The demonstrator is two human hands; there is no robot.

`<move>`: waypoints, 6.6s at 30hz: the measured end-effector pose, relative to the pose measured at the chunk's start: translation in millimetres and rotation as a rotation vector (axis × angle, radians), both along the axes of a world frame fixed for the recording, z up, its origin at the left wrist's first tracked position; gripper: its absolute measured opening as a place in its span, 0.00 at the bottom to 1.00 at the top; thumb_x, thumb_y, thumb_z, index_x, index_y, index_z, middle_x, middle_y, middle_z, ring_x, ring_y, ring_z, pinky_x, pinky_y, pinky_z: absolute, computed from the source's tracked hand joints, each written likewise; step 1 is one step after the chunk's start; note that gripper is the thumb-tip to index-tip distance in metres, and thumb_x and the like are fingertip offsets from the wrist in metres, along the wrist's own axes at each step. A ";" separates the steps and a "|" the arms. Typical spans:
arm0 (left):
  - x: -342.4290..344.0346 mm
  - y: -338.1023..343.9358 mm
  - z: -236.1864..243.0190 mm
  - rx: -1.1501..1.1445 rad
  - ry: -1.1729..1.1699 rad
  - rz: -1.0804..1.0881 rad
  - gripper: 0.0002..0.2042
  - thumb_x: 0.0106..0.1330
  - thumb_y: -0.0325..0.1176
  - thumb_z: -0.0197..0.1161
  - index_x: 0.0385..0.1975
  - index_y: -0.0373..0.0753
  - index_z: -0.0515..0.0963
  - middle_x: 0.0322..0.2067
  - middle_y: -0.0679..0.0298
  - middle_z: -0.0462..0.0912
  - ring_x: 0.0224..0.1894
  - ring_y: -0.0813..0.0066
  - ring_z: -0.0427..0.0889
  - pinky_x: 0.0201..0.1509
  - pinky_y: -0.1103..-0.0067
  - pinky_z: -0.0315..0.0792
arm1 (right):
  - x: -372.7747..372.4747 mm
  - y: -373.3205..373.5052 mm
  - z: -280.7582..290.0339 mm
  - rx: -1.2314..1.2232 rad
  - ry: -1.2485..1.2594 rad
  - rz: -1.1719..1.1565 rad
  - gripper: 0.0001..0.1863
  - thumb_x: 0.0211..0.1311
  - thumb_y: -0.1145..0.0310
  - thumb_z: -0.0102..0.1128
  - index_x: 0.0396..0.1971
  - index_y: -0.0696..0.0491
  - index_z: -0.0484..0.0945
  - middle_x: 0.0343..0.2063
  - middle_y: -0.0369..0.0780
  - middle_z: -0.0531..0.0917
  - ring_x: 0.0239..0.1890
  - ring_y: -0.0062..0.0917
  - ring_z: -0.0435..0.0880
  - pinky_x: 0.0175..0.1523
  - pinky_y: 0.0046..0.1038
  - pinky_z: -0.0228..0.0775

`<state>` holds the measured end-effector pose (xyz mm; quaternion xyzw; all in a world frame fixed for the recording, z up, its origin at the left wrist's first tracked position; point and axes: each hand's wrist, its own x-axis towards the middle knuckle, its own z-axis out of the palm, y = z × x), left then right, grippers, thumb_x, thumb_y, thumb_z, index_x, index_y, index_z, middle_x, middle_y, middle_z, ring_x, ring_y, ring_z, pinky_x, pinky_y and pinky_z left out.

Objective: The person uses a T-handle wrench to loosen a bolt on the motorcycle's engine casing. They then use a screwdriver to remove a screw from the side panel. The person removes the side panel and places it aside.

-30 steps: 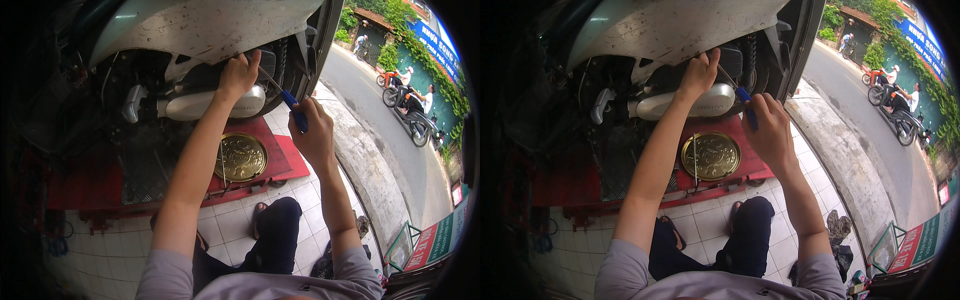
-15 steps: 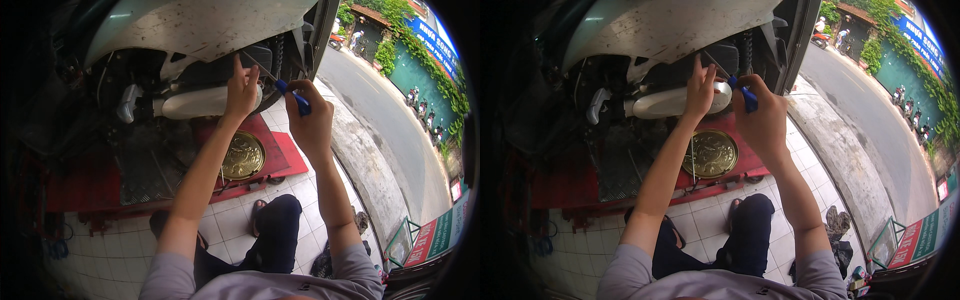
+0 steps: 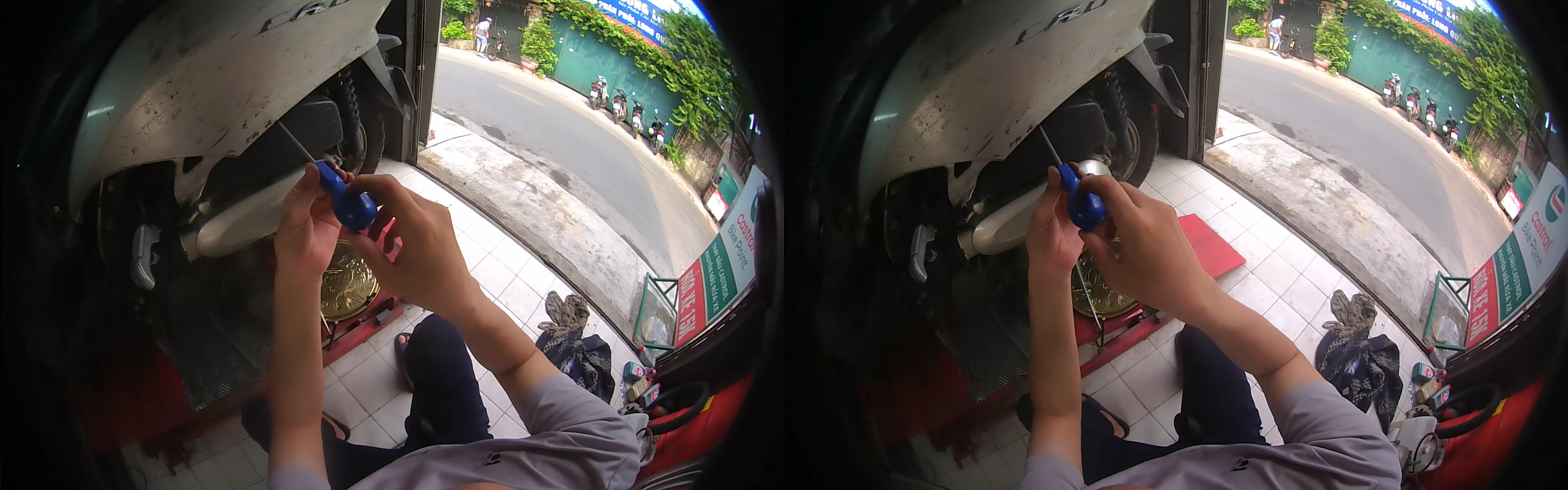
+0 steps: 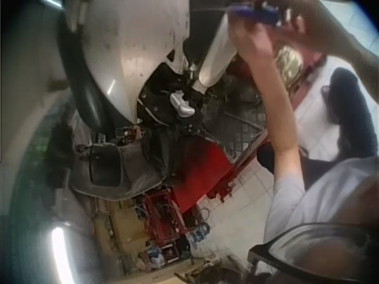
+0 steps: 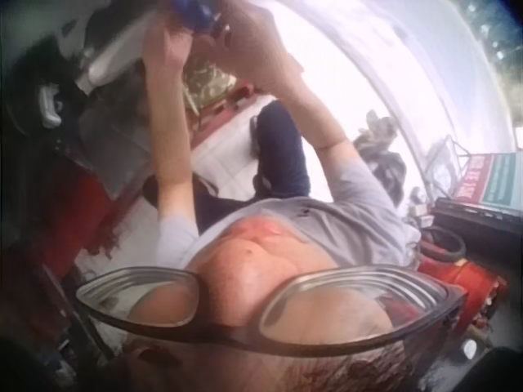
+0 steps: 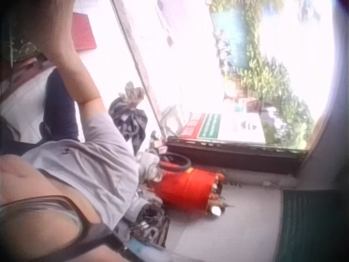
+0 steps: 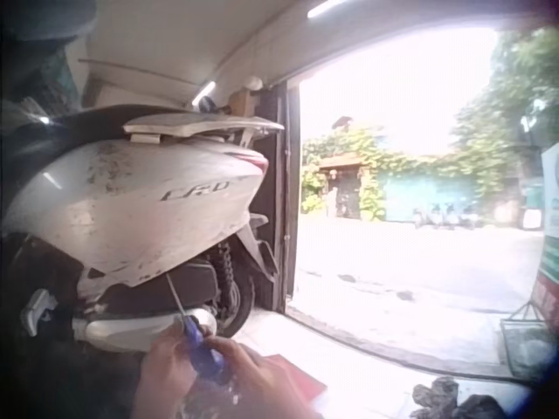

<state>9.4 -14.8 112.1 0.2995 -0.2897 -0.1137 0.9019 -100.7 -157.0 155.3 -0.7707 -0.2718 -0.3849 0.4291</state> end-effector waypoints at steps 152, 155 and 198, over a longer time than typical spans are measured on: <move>-14.9 -14.0 29.2 -0.097 0.051 -0.098 0.10 0.70 0.28 0.57 0.46 0.29 0.74 0.46 0.51 0.80 0.52 0.64 0.80 0.60 0.72 0.77 | 21.1 6.1 -7.5 0.112 -0.164 -0.270 0.09 0.58 0.72 0.66 0.29 0.58 0.73 0.15 0.39 0.76 0.14 0.23 0.74 0.23 0.24 0.64; -10.9 -17.6 23.1 -0.180 0.037 -0.165 0.10 0.71 0.27 0.56 0.47 0.29 0.73 0.47 0.51 0.79 0.52 0.64 0.80 0.60 0.71 0.76 | 28.6 -0.3 -14.6 -0.057 -0.120 -0.400 0.12 0.59 0.69 0.66 0.29 0.57 0.71 0.11 0.38 0.73 0.12 0.23 0.72 0.22 0.25 0.64; -1.9 -8.8 24.3 0.042 0.002 -0.017 0.08 0.69 0.34 0.63 0.38 0.37 0.75 0.35 0.63 0.82 0.41 0.74 0.83 0.47 0.79 0.78 | 27.6 15.6 1.4 0.052 -0.172 -0.237 0.17 0.51 0.73 0.70 0.43 0.55 0.80 0.27 0.39 0.83 0.19 0.19 0.78 0.24 0.20 0.68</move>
